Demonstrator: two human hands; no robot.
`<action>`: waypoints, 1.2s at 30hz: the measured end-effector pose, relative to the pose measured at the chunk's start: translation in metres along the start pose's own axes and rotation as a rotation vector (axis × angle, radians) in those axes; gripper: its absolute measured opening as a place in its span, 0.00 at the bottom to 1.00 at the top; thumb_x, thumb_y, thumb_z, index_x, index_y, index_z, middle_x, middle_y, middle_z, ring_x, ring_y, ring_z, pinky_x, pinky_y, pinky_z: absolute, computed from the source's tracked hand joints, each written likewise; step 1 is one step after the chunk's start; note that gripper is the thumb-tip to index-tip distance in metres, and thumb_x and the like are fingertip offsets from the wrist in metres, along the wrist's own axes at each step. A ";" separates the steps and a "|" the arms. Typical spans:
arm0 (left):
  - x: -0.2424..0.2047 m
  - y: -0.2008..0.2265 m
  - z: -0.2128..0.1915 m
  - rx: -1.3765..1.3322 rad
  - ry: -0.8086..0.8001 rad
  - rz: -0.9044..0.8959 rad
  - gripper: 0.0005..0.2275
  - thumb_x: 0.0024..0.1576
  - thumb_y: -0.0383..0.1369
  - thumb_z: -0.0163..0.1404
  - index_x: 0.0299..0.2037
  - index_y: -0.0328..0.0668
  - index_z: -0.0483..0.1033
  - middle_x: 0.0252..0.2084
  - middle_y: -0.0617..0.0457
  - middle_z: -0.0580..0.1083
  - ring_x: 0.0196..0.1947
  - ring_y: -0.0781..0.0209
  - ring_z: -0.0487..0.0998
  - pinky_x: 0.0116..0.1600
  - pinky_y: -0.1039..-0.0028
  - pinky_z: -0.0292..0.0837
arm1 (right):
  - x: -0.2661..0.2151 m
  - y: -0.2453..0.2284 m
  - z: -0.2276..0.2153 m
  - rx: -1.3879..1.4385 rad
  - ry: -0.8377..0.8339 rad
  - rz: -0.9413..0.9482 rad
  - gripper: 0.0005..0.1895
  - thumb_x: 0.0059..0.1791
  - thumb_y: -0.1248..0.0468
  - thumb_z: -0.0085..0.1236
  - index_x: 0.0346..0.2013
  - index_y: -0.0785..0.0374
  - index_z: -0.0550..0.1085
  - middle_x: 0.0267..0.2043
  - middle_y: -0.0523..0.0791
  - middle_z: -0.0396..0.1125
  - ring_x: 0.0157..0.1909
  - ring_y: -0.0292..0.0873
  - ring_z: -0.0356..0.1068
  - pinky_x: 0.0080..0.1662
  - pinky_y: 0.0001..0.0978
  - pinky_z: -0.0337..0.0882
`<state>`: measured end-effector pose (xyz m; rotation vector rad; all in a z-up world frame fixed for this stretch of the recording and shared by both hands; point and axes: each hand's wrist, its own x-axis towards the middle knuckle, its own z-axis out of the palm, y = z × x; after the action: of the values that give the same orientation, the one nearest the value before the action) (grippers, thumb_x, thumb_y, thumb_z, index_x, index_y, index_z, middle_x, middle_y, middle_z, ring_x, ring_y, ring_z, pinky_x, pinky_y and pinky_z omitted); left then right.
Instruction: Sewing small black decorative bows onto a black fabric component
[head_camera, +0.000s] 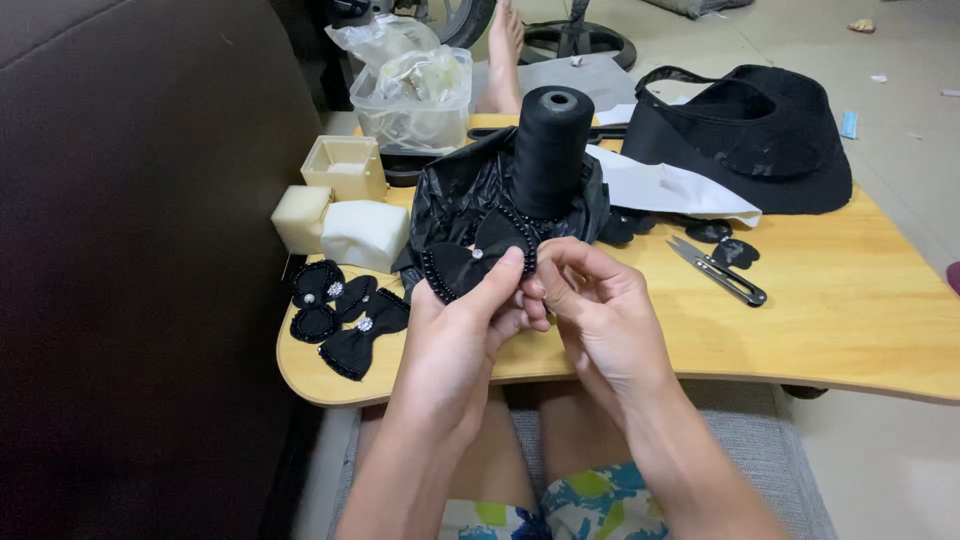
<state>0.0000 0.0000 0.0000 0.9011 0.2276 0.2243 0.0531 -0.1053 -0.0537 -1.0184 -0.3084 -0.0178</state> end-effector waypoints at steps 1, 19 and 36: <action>0.000 0.001 0.001 0.002 0.002 -0.001 0.08 0.59 0.26 0.57 0.31 0.27 0.74 0.25 0.40 0.75 0.22 0.55 0.78 0.31 0.66 0.81 | 0.000 -0.001 0.001 0.002 0.001 0.002 0.02 0.50 0.73 0.61 0.33 0.69 0.76 0.34 0.48 0.65 0.28 0.40 0.63 0.26 0.28 0.66; 0.007 -0.019 0.014 0.068 0.172 0.177 0.08 0.60 0.28 0.57 0.32 0.29 0.77 0.24 0.44 0.76 0.19 0.62 0.78 0.28 0.73 0.81 | 0.020 -0.012 -0.006 0.003 -0.104 0.137 0.08 0.49 0.70 0.63 0.42 0.70 0.79 0.28 0.50 0.70 0.27 0.39 0.69 0.30 0.25 0.71; 0.034 -0.068 0.040 0.359 0.056 0.385 0.11 0.59 0.27 0.56 0.23 0.36 0.79 0.17 0.45 0.77 0.14 0.63 0.78 0.21 0.77 0.79 | 0.008 -0.071 -0.040 -0.428 -0.029 -0.197 0.10 0.48 0.71 0.67 0.43 0.64 0.81 0.37 0.47 0.77 0.39 0.34 0.76 0.46 0.26 0.79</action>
<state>0.0507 -0.0609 -0.0329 1.2947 0.1457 0.5785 0.0594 -0.1754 -0.0120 -1.4093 -0.4425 -0.2565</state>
